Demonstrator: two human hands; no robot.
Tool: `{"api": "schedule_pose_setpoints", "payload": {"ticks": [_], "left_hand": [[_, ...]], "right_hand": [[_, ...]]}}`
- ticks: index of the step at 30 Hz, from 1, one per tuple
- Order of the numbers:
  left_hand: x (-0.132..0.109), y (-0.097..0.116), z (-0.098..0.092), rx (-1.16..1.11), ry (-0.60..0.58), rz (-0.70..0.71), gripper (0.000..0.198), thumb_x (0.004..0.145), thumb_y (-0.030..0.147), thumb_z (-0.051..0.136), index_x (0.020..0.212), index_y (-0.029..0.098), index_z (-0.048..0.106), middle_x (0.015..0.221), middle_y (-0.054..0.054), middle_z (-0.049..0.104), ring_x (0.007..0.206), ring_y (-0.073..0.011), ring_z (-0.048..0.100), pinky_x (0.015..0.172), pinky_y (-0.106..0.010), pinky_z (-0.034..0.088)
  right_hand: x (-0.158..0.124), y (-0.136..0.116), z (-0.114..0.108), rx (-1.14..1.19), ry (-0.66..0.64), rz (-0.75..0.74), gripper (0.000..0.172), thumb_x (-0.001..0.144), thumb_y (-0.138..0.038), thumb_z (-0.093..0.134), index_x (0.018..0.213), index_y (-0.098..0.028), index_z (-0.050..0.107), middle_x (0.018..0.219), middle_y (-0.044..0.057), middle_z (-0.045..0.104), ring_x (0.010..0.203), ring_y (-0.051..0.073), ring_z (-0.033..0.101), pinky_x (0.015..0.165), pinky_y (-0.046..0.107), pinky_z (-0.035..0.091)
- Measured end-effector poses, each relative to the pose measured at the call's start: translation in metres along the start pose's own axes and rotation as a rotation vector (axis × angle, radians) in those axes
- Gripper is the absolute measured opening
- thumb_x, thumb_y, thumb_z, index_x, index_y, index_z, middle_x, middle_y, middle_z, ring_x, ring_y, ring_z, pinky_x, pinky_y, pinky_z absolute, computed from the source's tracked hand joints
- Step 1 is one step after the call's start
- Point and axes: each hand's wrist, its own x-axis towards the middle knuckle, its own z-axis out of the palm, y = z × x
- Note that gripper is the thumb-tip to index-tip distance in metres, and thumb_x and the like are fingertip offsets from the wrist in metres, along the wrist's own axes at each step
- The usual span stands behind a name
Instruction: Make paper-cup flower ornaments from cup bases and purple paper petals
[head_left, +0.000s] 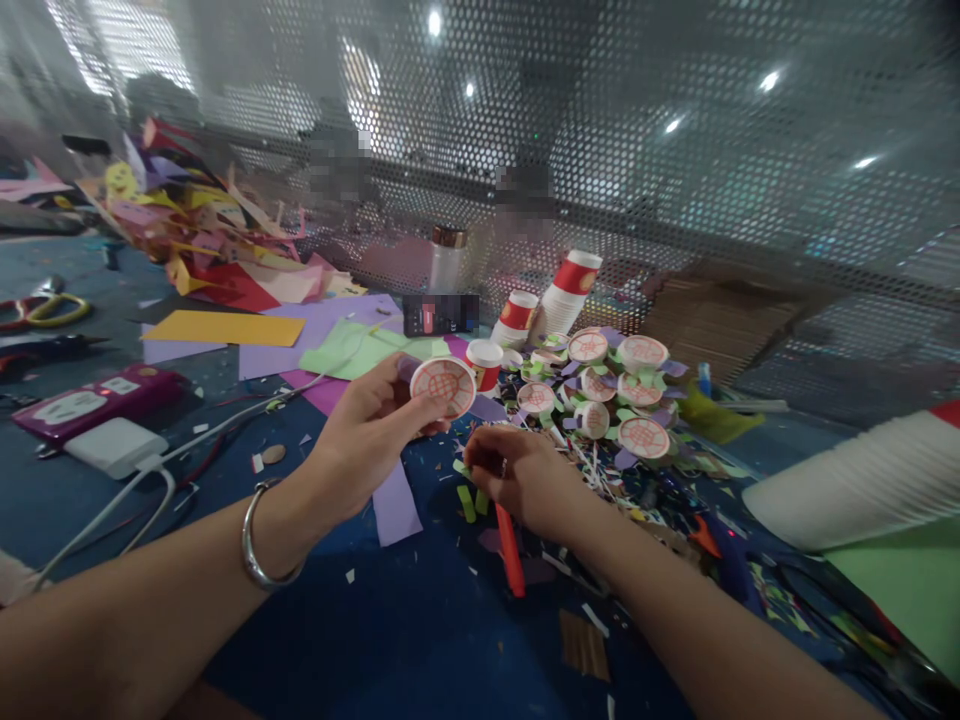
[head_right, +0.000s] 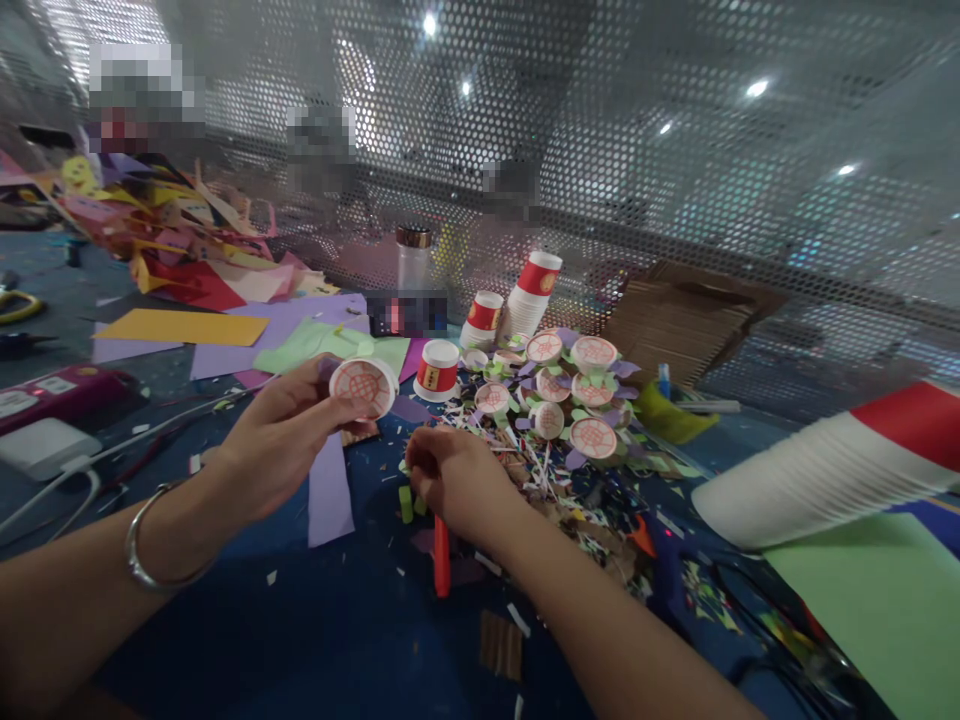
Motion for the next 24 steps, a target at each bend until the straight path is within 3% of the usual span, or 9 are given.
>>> {"api": "schedule_pose_setpoints", "payload": {"ticks": [8,13,19,24], "left_hand": [[0.001,0.001,-0.001,0.001,-0.009,-0.014,0.017,0.08,0.026,0.073,0.088,0.018,0.06,0.083,0.002,0.066,0.078,-0.0102,0.061,0.072,-0.022,0.049],[0.0,-0.001,0.0,0.027,-0.131,-0.095,0.017,0.079,0.026,0.074,0.086,0.018,0.06,0.082,0.001,0.066,0.077,-0.011,0.06,0.072,-0.023,0.048],[-0.002,-0.004,0.005,-0.056,-0.331,-0.295,0.011,0.075,0.02,0.07,0.079,0.016,0.061,0.075,0.001,0.062,0.071,-0.011,0.055,0.068,-0.025,0.044],[-0.005,-0.005,0.007,-0.171,-0.431,-0.444,0.01,0.071,0.015,0.067,0.07,0.017,0.057,0.068,0.001,0.06,0.065,-0.011,0.053,0.066,-0.024,0.044]], "right_hand": [[-0.025,-0.003,-0.023,0.298,0.02,0.075,0.004,0.086,-0.022,0.058,0.084,-0.02,0.061,0.069,-0.002,0.062,0.062,0.012,0.058,0.06,0.026,0.048],[-0.051,-0.008,-0.04,0.769,0.088,0.168,0.018,0.084,-0.036,0.073,0.083,-0.019,0.066,0.078,0.0,0.065,0.073,0.014,0.066,0.073,0.029,0.056],[-0.064,-0.018,-0.052,0.652,0.21,0.071,0.012,0.083,-0.029,0.077,0.083,-0.021,0.069,0.077,0.0,0.064,0.069,0.011,0.06,0.065,0.022,0.051],[-0.066,-0.025,-0.052,0.626,0.134,0.046,0.014,0.086,-0.027,0.075,0.094,-0.023,0.064,0.08,-0.002,0.063,0.073,0.011,0.06,0.067,0.021,0.051]]}}
